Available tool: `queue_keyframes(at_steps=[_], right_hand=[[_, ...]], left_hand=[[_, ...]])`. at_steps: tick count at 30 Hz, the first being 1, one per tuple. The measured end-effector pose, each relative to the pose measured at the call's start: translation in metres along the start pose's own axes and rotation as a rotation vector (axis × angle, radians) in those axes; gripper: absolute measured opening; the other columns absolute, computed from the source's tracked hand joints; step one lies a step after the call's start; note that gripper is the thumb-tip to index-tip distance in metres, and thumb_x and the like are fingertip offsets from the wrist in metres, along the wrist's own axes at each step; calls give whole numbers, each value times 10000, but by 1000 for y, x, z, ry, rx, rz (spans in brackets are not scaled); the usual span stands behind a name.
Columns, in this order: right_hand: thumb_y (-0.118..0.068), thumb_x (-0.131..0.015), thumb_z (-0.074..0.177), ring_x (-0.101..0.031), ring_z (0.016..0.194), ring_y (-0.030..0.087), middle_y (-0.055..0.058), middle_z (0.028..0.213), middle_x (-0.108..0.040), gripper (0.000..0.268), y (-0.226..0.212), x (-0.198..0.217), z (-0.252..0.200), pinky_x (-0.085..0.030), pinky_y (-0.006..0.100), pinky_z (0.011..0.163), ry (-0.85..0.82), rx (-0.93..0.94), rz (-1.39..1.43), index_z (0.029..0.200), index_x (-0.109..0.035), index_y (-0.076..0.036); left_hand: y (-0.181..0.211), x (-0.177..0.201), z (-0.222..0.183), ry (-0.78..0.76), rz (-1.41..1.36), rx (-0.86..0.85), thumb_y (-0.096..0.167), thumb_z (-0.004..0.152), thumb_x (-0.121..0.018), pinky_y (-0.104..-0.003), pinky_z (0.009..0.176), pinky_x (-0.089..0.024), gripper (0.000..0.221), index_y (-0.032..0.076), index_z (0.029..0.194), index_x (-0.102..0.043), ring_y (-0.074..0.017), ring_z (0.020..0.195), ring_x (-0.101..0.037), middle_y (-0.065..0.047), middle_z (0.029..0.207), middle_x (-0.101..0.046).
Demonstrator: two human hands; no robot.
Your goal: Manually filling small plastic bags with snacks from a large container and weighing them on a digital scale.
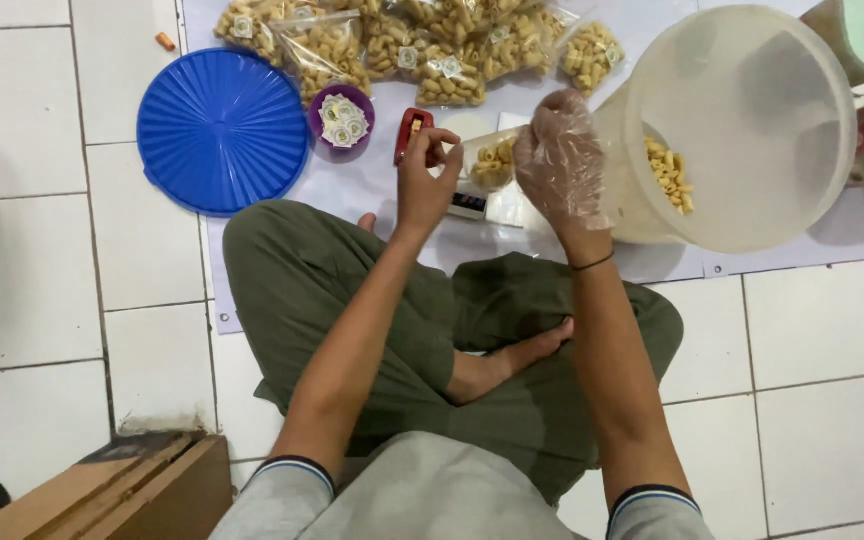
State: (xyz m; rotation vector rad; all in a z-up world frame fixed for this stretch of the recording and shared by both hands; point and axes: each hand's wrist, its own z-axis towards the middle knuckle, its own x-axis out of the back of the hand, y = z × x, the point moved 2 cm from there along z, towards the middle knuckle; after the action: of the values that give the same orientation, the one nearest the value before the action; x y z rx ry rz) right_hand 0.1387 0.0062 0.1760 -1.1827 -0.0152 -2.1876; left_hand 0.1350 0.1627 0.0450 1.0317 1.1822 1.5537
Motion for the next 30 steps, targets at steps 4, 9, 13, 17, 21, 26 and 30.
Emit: queue_keyframes(at_steps=[4, 9, 13, 17, 21, 26, 30], right_hand=[[-4, -667, 865, -613, 718, 265, 123, 1054, -684, 71, 0, 17, -10, -517, 358, 665, 11, -32, -72, 800, -673, 25], [58, -605, 808, -610, 771, 219, 132, 1024, -737, 213, -2, 30, 0, -508, 329, 729, 22, -105, 295, 606, -538, 45], [54, -591, 799, -602, 781, 205, 112, 1054, -745, 207, -25, 45, 8, -490, 320, 723, -8, -88, 315, 594, -573, 31], [68, -573, 851, -589, 843, 201, 142, 1080, -710, 197, -33, 55, -1, -478, 304, 723, -36, -204, 539, 662, -524, 40], [-425, -696, 980, -575, 1221, 257, 92, 1314, -584, 448, -19, 47, -23, -465, 414, 1053, 27, -196, 681, 1215, -535, -79], [-487, -668, 1031, -486, 1360, 284, 121, 1460, -518, 718, 15, -40, -93, -384, 470, 1179, 348, -432, 1319, 1548, -311, -140], [-743, -574, 845, -567, 1335, 325, 98, 1443, -584, 826, -9, -117, -110, -466, 531, 1157, 499, -960, 2058, 1448, -543, -180]], left_hand=[[39, 41, 10, -298, -44, 0, 82, 932, -658, -233, 666, -409, 103, 76, 1035, -666, -85, 703, -489, 26, 772, -556], [52, 54, 1, -549, -180, -155, 305, 546, -1017, -454, 1160, -393, 1239, 186, 1566, -323, -312, 1427, -463, -54, 1498, -385], [51, 31, -12, -507, 165, -237, 366, 597, -1039, -482, 1256, -307, 1285, 129, 1594, -264, -338, 1514, -371, -117, 1641, -360], [76, 24, -13, -415, -93, -133, 265, 921, -756, -289, 917, -443, 402, 92, 1263, -632, -156, 1033, -551, -26, 1218, -652], [85, 25, 0, -214, -41, -160, 208, 955, -704, -221, 578, -392, 167, 76, 1039, -761, -65, 611, -476, 26, 794, -704], [101, 29, 9, -31, -92, -102, 276, 935, -721, -217, 553, -358, 244, 39, 992, -721, -63, 613, -442, 10, 778, -674], [80, 8, 7, 65, -180, -36, 318, 948, -763, -364, 833, -582, 246, 104, 1012, -663, -163, 937, -711, -67, 941, -740]])
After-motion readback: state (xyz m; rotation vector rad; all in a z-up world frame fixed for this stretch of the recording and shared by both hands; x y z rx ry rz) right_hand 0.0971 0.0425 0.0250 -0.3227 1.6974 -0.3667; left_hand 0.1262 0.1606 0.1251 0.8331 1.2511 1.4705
